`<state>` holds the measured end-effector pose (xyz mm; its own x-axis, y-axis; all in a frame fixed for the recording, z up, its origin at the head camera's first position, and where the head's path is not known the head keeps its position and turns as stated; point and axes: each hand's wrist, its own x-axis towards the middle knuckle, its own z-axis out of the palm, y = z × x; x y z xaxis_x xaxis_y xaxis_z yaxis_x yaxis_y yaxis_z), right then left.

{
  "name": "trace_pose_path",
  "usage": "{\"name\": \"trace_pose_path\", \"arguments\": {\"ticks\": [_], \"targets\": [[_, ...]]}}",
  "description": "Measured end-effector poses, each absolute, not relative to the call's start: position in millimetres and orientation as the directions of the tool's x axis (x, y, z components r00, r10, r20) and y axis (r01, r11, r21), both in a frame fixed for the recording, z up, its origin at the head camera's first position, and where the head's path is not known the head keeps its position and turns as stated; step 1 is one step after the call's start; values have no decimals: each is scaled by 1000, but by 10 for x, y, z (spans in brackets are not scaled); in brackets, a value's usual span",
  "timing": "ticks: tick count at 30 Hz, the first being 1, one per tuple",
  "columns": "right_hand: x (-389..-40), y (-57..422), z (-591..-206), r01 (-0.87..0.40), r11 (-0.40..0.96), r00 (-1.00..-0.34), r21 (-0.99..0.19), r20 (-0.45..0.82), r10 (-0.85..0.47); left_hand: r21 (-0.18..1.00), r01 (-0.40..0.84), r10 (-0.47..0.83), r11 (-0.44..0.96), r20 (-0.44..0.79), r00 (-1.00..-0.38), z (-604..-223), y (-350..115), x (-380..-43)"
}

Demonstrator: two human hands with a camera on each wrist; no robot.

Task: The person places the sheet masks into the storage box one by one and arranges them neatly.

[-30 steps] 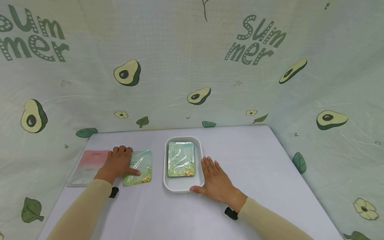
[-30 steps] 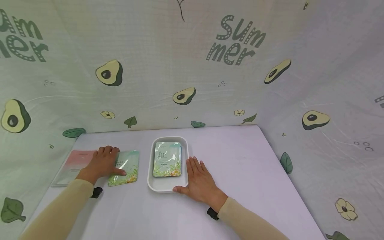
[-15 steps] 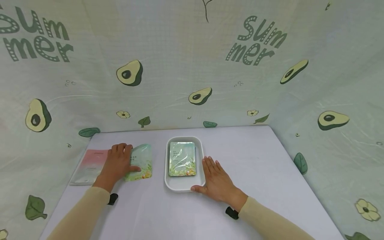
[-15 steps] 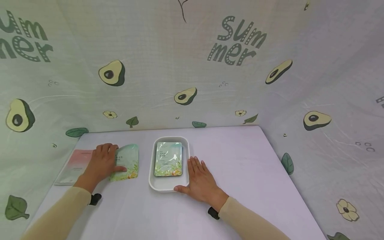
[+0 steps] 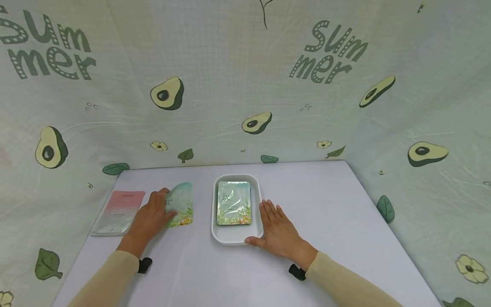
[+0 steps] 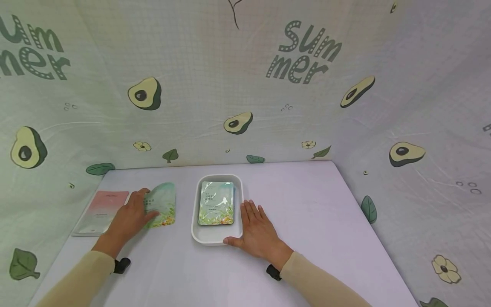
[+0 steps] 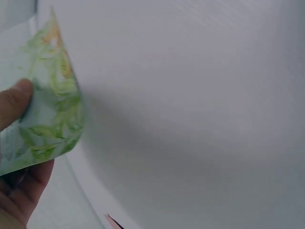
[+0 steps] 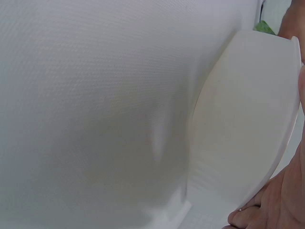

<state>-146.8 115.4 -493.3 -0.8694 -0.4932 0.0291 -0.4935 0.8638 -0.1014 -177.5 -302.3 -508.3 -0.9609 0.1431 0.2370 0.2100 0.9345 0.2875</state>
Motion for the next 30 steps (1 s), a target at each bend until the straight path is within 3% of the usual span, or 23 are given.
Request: {"name": "trace_pose_path", "arguments": {"ticks": [7, 18, 22, 30], "targets": [[-1467, 1163, -4948, -495, 861, -868, -114, 27, -495, 507, 47, 43, 861, 20, -999, -4916, -3022, -1845], [-1486, 1170, -4957, -502, 858, -865, -109, 43, -501, 523, -32, 55, 852, -149, -987, -4797, -3185, -1859], [-1485, 1171, -4959, -499, 859, -866, -113, 42, -498, 559, -16, 84, 829, -152, -985, -4749, -3213, -1859], [-1483, 1169, -4959, -502, 857, -865, -119, 49, -500, 671, -98, 10, 735, -156, -988, -4729, -3202, -1913]]}}
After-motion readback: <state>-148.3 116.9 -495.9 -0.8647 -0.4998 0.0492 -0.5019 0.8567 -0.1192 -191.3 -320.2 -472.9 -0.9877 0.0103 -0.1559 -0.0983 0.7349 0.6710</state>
